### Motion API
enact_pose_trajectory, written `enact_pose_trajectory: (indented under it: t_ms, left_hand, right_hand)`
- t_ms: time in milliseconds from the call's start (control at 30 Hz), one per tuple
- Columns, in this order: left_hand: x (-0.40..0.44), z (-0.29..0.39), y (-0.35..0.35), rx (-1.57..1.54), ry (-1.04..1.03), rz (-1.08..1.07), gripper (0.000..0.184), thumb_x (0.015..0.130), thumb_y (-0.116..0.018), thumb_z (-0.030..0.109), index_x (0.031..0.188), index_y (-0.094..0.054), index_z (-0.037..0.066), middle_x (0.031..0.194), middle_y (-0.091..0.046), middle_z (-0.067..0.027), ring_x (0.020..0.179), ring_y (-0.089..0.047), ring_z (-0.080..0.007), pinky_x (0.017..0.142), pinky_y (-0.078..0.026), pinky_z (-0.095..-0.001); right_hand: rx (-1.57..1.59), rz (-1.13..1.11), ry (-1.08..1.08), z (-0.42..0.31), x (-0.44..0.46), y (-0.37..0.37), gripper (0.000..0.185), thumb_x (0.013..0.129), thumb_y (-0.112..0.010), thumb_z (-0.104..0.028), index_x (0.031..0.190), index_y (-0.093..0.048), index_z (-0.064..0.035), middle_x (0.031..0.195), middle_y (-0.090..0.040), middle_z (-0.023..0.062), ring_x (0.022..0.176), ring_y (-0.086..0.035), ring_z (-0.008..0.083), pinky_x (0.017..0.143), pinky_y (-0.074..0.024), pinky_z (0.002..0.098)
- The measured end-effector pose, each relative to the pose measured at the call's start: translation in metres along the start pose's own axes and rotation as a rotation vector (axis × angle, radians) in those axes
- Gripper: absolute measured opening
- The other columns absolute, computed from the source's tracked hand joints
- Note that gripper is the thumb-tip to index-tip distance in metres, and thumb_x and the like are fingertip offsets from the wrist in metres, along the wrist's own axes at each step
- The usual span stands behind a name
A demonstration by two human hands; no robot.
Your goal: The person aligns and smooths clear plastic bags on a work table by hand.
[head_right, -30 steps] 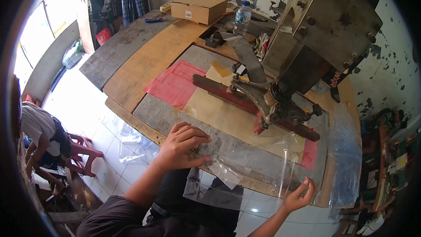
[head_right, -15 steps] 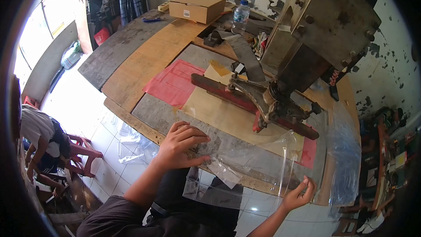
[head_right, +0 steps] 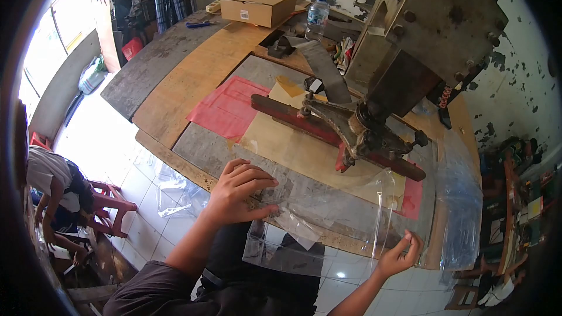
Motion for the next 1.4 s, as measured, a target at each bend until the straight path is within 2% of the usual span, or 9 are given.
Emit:
enact_pose_trajectory:
  t_ms: [1400]
  left_hand:
    - [-0.0016,-0.0003,0.0015,-0.021,-0.008,0.008,0.043,0.076,-0.094,0.031,0.113,-0.078,0.016,0.107,-0.075,-0.001,0.103,-0.071,-0.0211,0.105,-0.049,-0.0439]
  right_hand:
    - [0.0,0.027,-0.032,0.0005,-0.0018,0.0016,0.021,0.108,-0.06,-0.007,0.098,-0.07,0.0074,0.095,-0.07,0.0144,0.088,-0.066,0.0294,0.08,-0.0524,0.0416]
Point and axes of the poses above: each hand's wrist, its own x-axis towards the middle knuckle, its own y-axis out of the back of the hand, z = x × y, the point moved 8 cm from there along x, towards the middle knuckle
